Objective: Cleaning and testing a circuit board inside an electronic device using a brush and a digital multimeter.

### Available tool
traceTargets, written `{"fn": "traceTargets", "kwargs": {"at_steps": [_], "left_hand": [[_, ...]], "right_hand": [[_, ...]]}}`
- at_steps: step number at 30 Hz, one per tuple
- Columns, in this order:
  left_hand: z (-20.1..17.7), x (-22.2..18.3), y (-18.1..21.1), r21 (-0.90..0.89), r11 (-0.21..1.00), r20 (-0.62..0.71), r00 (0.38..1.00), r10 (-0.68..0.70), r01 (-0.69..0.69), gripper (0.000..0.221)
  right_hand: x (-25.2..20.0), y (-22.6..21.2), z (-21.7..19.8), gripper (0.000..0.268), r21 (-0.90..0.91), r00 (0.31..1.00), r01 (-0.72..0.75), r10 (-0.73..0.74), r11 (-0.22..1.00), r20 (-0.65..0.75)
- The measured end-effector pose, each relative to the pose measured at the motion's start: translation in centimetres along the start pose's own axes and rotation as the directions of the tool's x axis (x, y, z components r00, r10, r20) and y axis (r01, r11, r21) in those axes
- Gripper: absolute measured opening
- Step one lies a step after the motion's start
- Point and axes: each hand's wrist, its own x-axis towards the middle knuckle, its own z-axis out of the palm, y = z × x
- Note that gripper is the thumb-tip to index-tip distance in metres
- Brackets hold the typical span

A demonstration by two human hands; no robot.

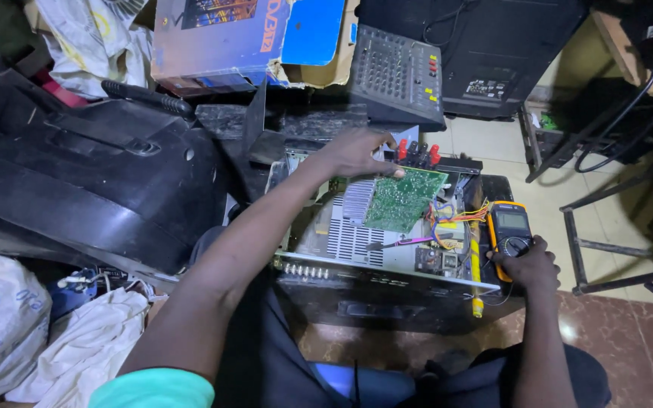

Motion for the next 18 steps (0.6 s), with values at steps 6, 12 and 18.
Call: {"fn": "traceTargets", "kwargs": {"at_steps": [6,12,18], "left_hand": [[0.1,1.0,0.5,-0.015,1.000,0.017,1.000,0.008,-0.007,0.068],[1.9,4.2,-2.6,-0.110,0.987,-0.013,0.994,0.113,-0.114,0.074],[-0.3,-0.3,0.2,-0.176,0.979,0.152,0.986,-0.071,0.098,0.126]], "right_hand": [[-0.3,-0.1,-0.4,0.122,0.082,1.000,0.003,-0.002,0.997,-0.009],[0.0,0.0,-0.3,0.124,0.072,1.000,0.031,-0.031,0.997,-0.004],[-0.2,-1.1,-0.6,0.115,0.051,0.994,-0.095,0.092,0.994,0.064]]}}
